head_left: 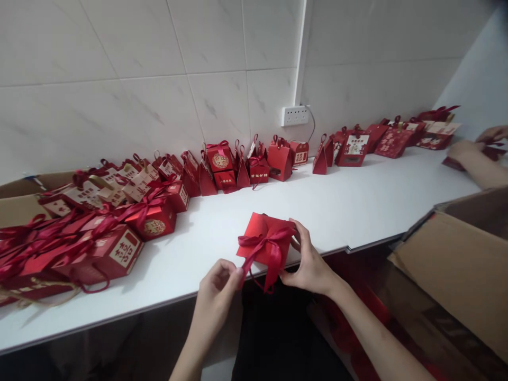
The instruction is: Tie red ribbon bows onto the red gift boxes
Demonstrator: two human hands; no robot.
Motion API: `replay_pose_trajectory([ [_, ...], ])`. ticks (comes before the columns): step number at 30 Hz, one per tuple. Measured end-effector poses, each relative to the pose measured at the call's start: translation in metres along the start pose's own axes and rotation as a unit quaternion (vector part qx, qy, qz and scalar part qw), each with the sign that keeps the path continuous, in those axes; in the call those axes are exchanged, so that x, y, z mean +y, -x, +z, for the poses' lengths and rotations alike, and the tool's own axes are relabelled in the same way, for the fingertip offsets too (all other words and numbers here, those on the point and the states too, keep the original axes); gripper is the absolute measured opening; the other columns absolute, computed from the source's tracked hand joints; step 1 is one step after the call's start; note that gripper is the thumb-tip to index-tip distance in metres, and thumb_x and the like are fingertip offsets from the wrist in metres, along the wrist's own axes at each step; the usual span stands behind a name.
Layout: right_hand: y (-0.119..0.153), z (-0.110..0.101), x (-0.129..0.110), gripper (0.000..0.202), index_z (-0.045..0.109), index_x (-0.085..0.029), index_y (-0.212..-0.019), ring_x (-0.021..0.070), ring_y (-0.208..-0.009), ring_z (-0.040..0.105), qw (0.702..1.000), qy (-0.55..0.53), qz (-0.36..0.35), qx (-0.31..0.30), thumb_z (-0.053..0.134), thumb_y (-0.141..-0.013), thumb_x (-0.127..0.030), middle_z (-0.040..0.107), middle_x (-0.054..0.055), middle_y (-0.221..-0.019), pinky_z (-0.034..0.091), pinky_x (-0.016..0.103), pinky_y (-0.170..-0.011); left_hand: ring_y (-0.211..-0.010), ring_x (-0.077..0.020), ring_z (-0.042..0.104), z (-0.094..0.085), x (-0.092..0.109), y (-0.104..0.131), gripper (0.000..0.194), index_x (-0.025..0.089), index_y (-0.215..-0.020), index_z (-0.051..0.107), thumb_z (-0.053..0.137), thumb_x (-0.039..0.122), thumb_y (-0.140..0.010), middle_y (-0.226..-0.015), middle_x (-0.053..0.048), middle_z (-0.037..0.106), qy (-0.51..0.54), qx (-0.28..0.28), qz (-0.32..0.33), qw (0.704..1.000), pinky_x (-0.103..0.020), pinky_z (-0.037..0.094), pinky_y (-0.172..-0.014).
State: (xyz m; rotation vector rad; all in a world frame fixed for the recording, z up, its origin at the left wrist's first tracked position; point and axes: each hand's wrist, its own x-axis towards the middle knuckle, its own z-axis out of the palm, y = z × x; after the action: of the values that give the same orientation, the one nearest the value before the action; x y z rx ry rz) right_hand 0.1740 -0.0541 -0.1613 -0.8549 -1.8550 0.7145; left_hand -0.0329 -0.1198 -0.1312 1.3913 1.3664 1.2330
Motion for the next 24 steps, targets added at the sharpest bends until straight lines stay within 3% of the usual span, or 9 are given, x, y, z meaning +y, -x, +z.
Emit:
replay_pose_trajectory([
  [2,0.004,-0.006,-0.003,0.100,0.006,-0.025,-0.141,0.0283,-0.134,0.031,1.000,0.005,-0.005,0.010,0.070,-0.064,-0.017,0.027,0.014,-0.142,0.031,0.047,-0.109,-0.060,-0.0104,0.047,-0.004,0.004,0.006,0.029,0.017,-0.068,0.051,0.057,0.042,-0.080,-0.061,0.002,0.051,-0.034,-0.129,-0.029,0.991,-0.021,0.037,-0.057],
  [4,0.008,-0.014,-0.007,0.100,0.007,-0.025,-0.141,0.0287,-0.134,0.031,1.000,0.007,-0.005,0.011,0.070,-0.064,-0.016,0.028,0.014,-0.142,0.030,0.047,-0.109,-0.060,-0.0110,0.047,-0.012,0.011,0.006,0.028,0.017,-0.068,0.052,0.057,0.041,-0.081,-0.062,0.001,0.053,-0.076,-0.192,-0.036,0.978,-0.021,0.037,-0.056],
  [5,0.010,-0.017,-0.009,0.100,0.007,-0.026,-0.141,0.0288,-0.134,0.031,1.000,0.006,-0.003,0.005,0.070,-0.064,-0.016,0.029,0.014,-0.142,0.029,0.048,-0.110,-0.060,-0.0110,0.047,-0.016,0.014,0.002,0.029,0.017,-0.067,0.052,0.055,0.042,-0.081,-0.062,0.001,0.051,-0.092,-0.175,-0.019,0.980,-0.021,0.037,-0.056],
  [8,0.017,-0.028,-0.013,0.103,0.006,-0.027,-0.142,0.0285,-0.134,0.032,1.000,-0.005,0.010,-0.025,0.071,-0.063,-0.015,0.027,0.013,-0.144,0.028,0.047,-0.110,-0.065,-0.0123,0.048,-0.024,0.024,-0.015,0.026,0.019,-0.072,0.051,0.052,0.042,-0.083,-0.068,0.001,0.050,-0.104,-0.034,0.087,0.990,-0.023,0.040,-0.061],
  [12,0.019,-0.035,-0.012,0.103,0.006,-0.028,-0.142,0.0274,-0.135,0.029,0.996,-0.035,0.034,-0.077,0.071,-0.063,-0.015,0.027,0.013,-0.145,0.028,0.045,-0.110,-0.106,-0.0204,0.051,-0.012,0.028,-0.037,0.016,0.020,-0.081,0.056,0.056,0.036,-0.082,-0.106,-0.007,0.055,-0.114,-0.103,0.159,0.975,-0.030,0.042,-0.087],
  [15,0.016,-0.036,-0.010,0.103,0.006,-0.026,-0.143,0.0270,-0.136,0.028,0.987,-0.082,0.063,-0.125,0.071,-0.064,-0.016,0.026,0.014,-0.146,0.028,0.045,-0.110,-0.120,-0.0238,0.045,0.006,0.022,-0.045,0.022,0.019,-0.073,0.054,0.053,0.038,-0.084,-0.122,-0.010,0.052,-0.098,-0.124,0.146,0.977,-0.035,0.039,-0.095],
  [19,0.017,-0.039,-0.008,0.106,0.000,-0.026,-0.145,0.0274,-0.136,0.029,0.970,-0.141,0.117,-0.161,0.071,-0.066,-0.020,0.019,0.015,-0.150,0.027,0.047,-0.110,-0.124,-0.0272,0.045,0.027,0.014,-0.046,0.028,0.018,-0.070,0.049,0.054,0.043,-0.082,-0.133,-0.013,0.049,0.018,-0.072,0.097,0.992,-0.039,0.041,-0.096],
  [22,0.021,-0.044,-0.006,0.107,0.001,-0.031,-0.145,0.0273,-0.137,0.025,0.964,-0.170,0.133,-0.153,0.073,-0.065,-0.024,0.010,0.011,-0.153,0.027,0.046,-0.109,-0.123,-0.0276,0.047,0.039,0.011,-0.043,0.028,0.018,-0.069,0.047,0.057,0.042,-0.080,-0.128,-0.014,0.054,0.076,-0.029,0.075,0.994,-0.041,0.040,-0.097],
  [24,0.023,-0.046,-0.007,0.097,0.014,-0.032,-0.143,0.0276,-0.137,0.025,0.952,-0.245,0.136,-0.121,0.073,-0.066,-0.033,0.013,0.009,-0.153,0.034,0.044,-0.105,-0.116,-0.0260,0.053,0.046,0.011,-0.041,0.028,0.018,-0.070,0.046,0.058,0.041,-0.080,-0.122,-0.014,0.059,0.104,-0.006,0.068,0.992,-0.041,0.041,-0.096],
])
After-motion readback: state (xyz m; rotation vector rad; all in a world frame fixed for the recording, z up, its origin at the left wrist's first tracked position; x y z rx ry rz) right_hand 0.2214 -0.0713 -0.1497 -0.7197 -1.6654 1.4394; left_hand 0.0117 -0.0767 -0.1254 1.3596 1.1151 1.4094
